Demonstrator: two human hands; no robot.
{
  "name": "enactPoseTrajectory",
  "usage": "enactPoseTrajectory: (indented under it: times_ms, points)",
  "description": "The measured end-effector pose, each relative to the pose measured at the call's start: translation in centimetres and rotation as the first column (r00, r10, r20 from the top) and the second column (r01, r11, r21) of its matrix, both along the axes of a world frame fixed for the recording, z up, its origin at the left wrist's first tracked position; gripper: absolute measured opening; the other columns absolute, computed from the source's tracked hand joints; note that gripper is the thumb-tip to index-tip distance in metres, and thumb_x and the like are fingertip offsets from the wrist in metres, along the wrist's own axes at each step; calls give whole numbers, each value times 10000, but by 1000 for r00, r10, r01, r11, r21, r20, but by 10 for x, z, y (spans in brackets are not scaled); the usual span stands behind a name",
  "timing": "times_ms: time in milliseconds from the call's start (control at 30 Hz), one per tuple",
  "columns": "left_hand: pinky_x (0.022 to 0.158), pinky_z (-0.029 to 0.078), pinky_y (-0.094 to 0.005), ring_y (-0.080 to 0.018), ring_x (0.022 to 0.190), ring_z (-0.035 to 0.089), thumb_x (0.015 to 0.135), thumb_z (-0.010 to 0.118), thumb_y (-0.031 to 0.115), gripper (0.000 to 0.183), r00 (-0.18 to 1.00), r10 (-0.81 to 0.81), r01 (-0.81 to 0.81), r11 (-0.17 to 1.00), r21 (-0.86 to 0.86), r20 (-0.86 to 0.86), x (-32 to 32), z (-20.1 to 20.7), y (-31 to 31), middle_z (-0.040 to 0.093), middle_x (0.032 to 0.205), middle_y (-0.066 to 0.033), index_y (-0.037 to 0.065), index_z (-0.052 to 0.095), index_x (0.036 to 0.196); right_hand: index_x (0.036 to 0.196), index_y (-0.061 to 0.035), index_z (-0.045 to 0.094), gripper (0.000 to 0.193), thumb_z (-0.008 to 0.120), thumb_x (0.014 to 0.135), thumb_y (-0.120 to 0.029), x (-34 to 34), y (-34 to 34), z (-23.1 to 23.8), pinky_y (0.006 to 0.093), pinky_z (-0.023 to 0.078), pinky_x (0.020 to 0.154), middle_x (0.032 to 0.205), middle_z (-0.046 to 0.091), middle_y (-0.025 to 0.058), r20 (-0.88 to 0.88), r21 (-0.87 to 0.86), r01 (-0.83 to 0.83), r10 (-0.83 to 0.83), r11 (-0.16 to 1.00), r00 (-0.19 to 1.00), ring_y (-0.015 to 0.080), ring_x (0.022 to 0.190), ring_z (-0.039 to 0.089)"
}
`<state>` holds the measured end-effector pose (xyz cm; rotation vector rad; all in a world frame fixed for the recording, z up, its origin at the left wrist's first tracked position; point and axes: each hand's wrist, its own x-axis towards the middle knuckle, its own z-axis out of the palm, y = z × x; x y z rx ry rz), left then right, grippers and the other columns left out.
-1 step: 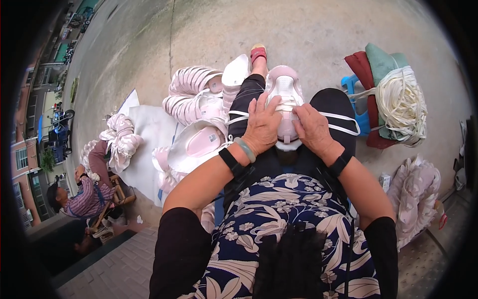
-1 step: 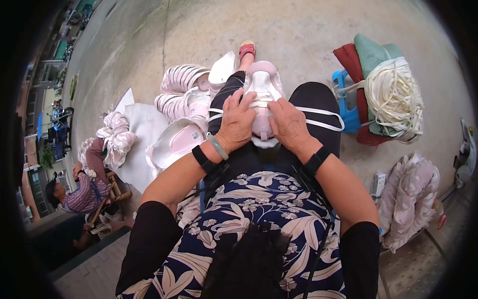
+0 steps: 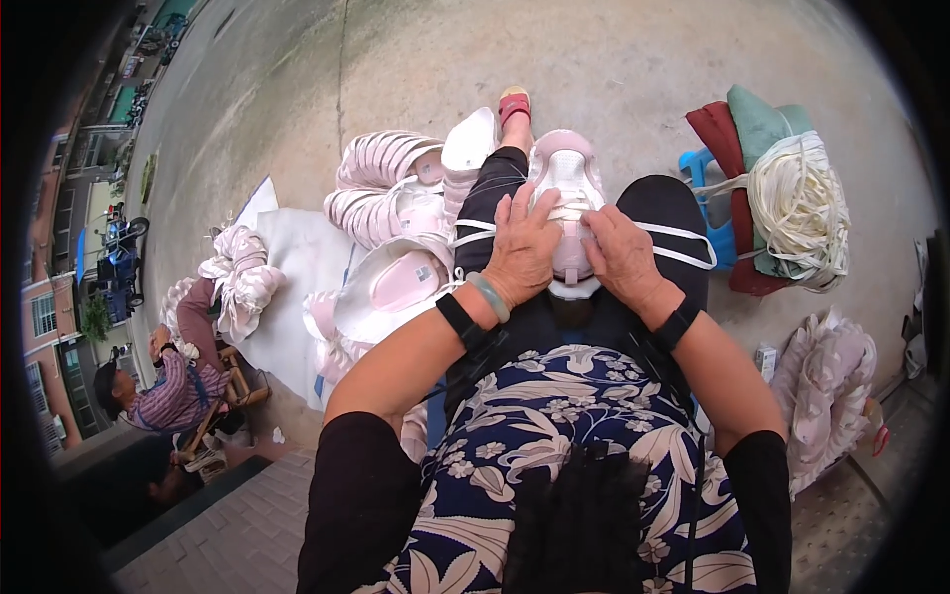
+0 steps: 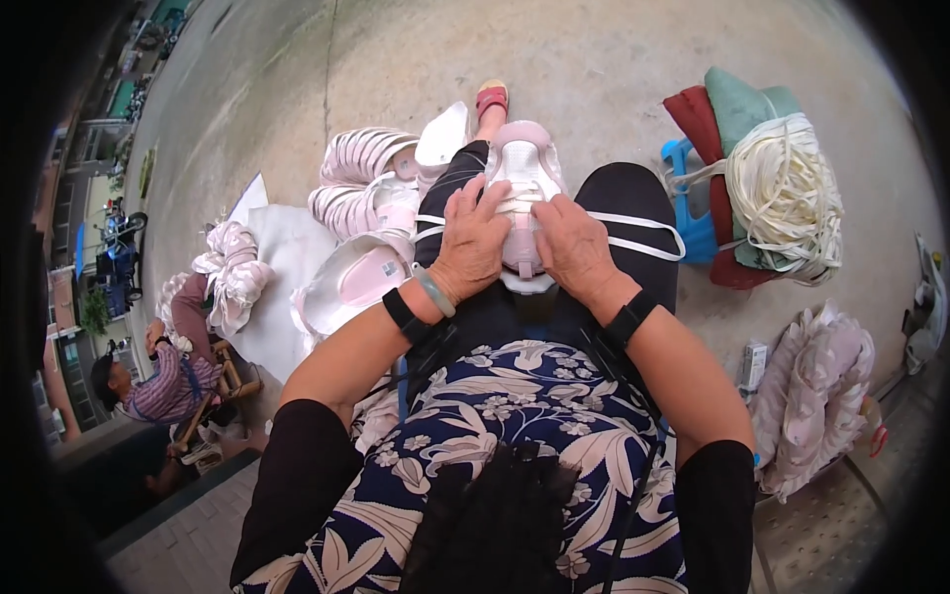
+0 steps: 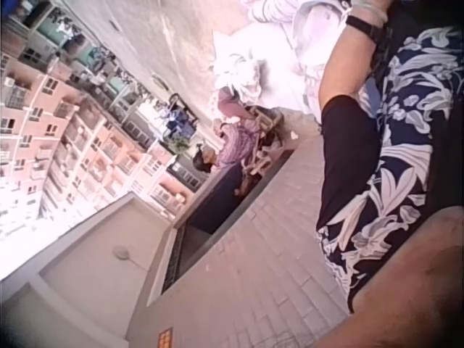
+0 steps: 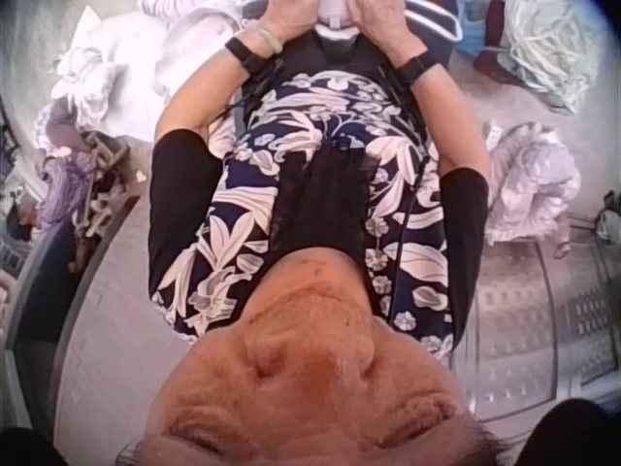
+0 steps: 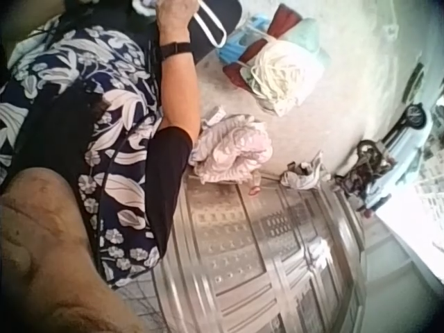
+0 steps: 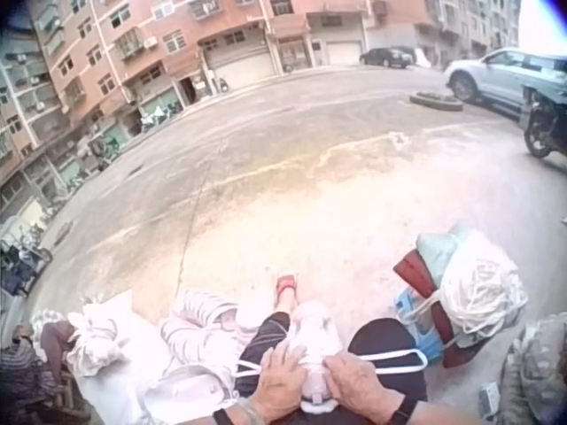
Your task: The person is threading laces into white and pink athletic shoes.
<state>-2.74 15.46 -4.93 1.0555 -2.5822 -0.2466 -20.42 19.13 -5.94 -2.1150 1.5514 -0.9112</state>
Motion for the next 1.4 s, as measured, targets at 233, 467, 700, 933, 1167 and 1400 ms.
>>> enactPoseTrajectory:
  times_ms: [233,467,700,933,1167,1400]
  points:
    - [944,321,-486,-385,1166,405,716,565,85,115,999,-47,48,993,111,-16,-3,7,-12,476,1249,-177,37,610,811,943,-54,537,230,574,716,-49,3,-2,0,392,472,622,817,505,130,-20,-2,10,-10,1000,1000,311,760,566]
    - [827,437,-417,-347,1106,476,741,544,53,76,998,-26,39,969,243,-55,4,9,-11,496,1231,-179,3,582,784,935,-58,540,233,591,708,-66,4,-3,-4,393,476,626,823,511,125,-1,12,23,-23,1000,1000,312,764,568]
    - [818,443,-411,-348,1012,502,726,520,26,81,985,125,-101,975,197,-118,-13,0,-7,524,1160,-174,-21,558,780,915,-60,538,201,589,721,-63,9,-3,-7,399,472,627,814,521,125,21,50,49,-50,998,999,320,749,568]
    - [813,413,-421,-335,998,501,690,543,55,103,994,99,-91,983,157,-48,-15,3,-8,524,1140,-169,6,570,776,877,-68,542,142,571,739,-58,14,-4,-11,412,468,620,816,538,128,6,51,95,-95,994,995,331,732,575]
    - [881,389,-416,-352,1062,482,705,580,77,106,982,84,-49,978,205,-168,-6,-4,-8,508,1177,-190,0,590,777,827,-59,533,50,517,793,-93,18,-7,-7,423,462,628,811,542,164,-118,120,161,-147,980,982,346,730,577]
    - [916,370,-421,-357,1079,473,717,607,109,134,976,46,-23,993,113,-211,2,-11,-10,501,1182,-189,-2,596,791,821,-57,522,41,545,793,-76,-33,16,24,414,447,635,778,523,145,-5,179,157,-158,971,987,335,713,560]
